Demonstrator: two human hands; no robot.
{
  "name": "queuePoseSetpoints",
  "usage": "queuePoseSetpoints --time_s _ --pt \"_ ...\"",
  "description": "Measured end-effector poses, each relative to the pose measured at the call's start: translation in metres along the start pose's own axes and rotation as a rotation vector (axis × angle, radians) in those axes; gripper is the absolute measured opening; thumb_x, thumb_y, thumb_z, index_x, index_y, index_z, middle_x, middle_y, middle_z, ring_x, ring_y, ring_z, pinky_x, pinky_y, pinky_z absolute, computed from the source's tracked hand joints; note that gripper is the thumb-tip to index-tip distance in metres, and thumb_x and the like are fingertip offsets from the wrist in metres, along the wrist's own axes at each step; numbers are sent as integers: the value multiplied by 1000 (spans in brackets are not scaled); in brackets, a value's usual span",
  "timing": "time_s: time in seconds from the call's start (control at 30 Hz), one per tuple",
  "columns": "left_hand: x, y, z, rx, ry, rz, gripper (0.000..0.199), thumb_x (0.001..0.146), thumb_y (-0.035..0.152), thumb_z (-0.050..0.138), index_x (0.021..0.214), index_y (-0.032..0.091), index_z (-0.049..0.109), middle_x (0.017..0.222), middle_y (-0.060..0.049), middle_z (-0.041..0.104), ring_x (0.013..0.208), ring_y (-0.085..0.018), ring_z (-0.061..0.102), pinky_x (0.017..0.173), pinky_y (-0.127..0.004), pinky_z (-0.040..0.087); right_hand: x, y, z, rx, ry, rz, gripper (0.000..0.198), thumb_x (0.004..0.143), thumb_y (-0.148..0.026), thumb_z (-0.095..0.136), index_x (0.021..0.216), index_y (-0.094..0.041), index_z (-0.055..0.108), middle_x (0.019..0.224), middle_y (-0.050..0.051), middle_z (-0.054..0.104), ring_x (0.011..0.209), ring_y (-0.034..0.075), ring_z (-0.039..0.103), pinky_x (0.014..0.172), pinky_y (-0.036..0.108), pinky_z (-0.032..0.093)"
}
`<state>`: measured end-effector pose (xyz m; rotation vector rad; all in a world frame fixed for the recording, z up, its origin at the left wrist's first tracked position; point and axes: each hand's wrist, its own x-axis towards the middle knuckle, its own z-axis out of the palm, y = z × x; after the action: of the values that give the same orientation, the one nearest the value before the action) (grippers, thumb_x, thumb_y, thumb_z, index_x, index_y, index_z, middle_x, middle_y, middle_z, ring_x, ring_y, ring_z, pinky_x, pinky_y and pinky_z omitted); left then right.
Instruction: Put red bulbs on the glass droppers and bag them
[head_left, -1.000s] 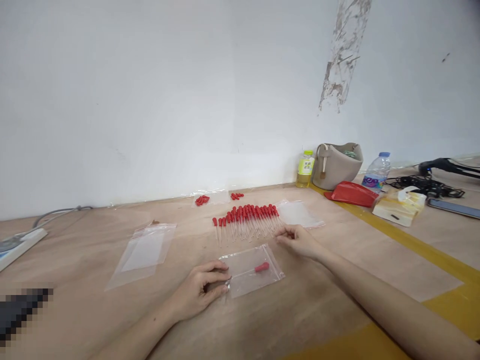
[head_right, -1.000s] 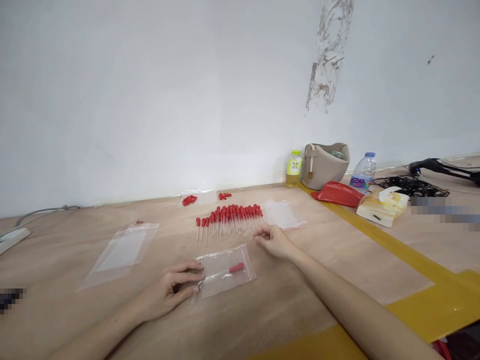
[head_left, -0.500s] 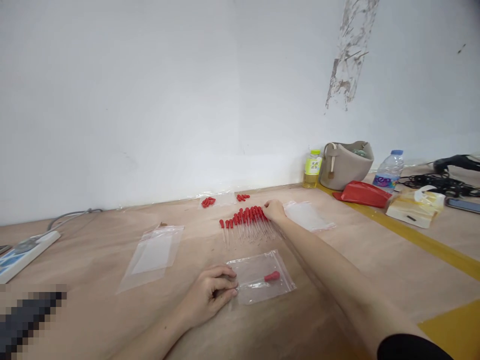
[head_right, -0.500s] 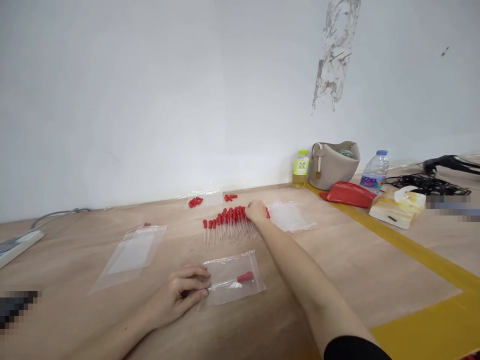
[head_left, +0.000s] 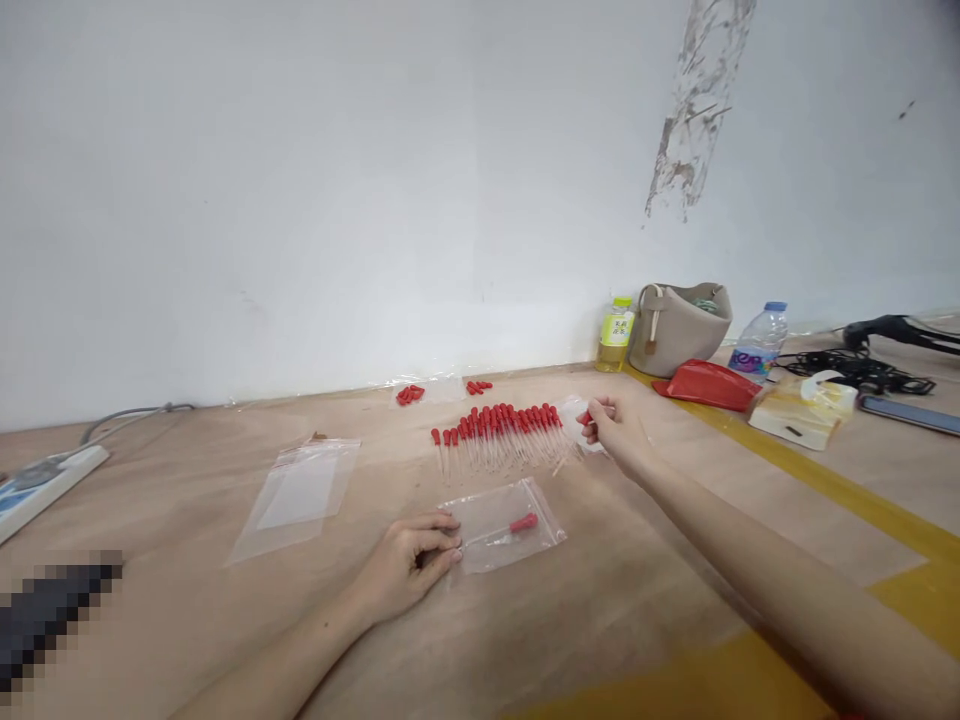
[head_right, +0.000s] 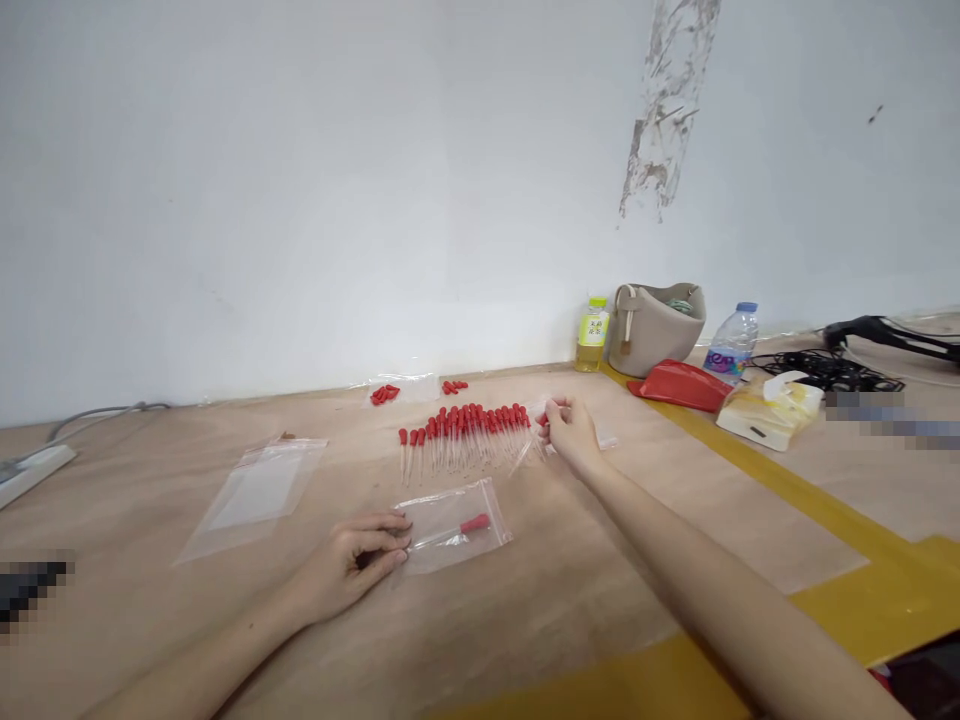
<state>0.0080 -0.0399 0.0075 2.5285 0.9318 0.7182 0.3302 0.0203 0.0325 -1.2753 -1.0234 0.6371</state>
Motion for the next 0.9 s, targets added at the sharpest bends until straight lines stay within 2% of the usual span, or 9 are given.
queuePoseSetpoints --time_s 0.13,0.3,0.43,0.5,0.57,0.63,0.7,0.8,0.9 --pt "0 -1 1 13 4 -6 18 81 27 50 85 22 67 101 -5 62 98 -17 55 84 -30 45 -29 15 -9 181 -35 157 10 79 -24 48 76 -17 41 61 -1 56 43 6 51 42 17 45" --pt "0 0 0 15 8 8 19 81 27 50 89 21 66 102 -5 62 98 -18 55 87 -32 43 -48 23 4 371 -19 336 7 80 -20 46 75 -19 41 58 -3 55 45 7 55 45 18 48" --pt "0 3 -3 44 4 -34 29 81 30 50 108 22 58 108 -5 60 100 -19 54 88 -35 43 -61 21 11 402 -174 472 10 78 -21 50 71 -19 43 63 -1 56 54 9 58 60 23 51" --pt "0 4 -4 57 1 -71 35 80 32 51 114 23 52 113 -4 58 101 -19 54 87 -35 43 -66 20 11 274 -323 412 12 76 -27 53 71 -17 47 64 0 57 55 9 57 59 23 49" --pt "0 5 -6 56 -12 -85 38 80 32 51 117 24 50 115 -4 57 102 -19 53 88 -35 43 -68 20 9 74 -448 253 19 73 -35 56 72 -16 51 62 -1 56 52 8 53 53 21 45" --pt "0 6 -6 53 -21 -84 37 80 32 51 117 24 50 116 -3 56 104 -19 52 90 -35 42 -67 19 8 -105 -527 95 25 71 -40 56 72 -15 55 60 -2 56 52 8 50 52 20 41" --pt "0 6 -7 53 -23 -80 36 81 32 50 116 24 50 117 -3 55 105 -19 52 91 -34 41 -65 19 9 -196 -599 13 26 69 -40 57 73 -14 59 64 -1 58 58 9 52 56 20 41" --pt "0 6 -6 53 -25 -73 35 81 33 50 115 24 52 117 -3 55 106 -19 51 92 -35 40 -65 17 14 -213 -728 -8 24 67 -37 59 73 -14 63 71 1 62 66 11 54 63 22 41" --pt "0 5 -5 45 -32 -61 33 82 32 49 113 23 53 116 -4 56 105 -19 52 91 -35 40 -67 13 17 -199 -813 36 25 66 -37 59 76 -14 65 70 1 63 56 9 52 56 21 41"
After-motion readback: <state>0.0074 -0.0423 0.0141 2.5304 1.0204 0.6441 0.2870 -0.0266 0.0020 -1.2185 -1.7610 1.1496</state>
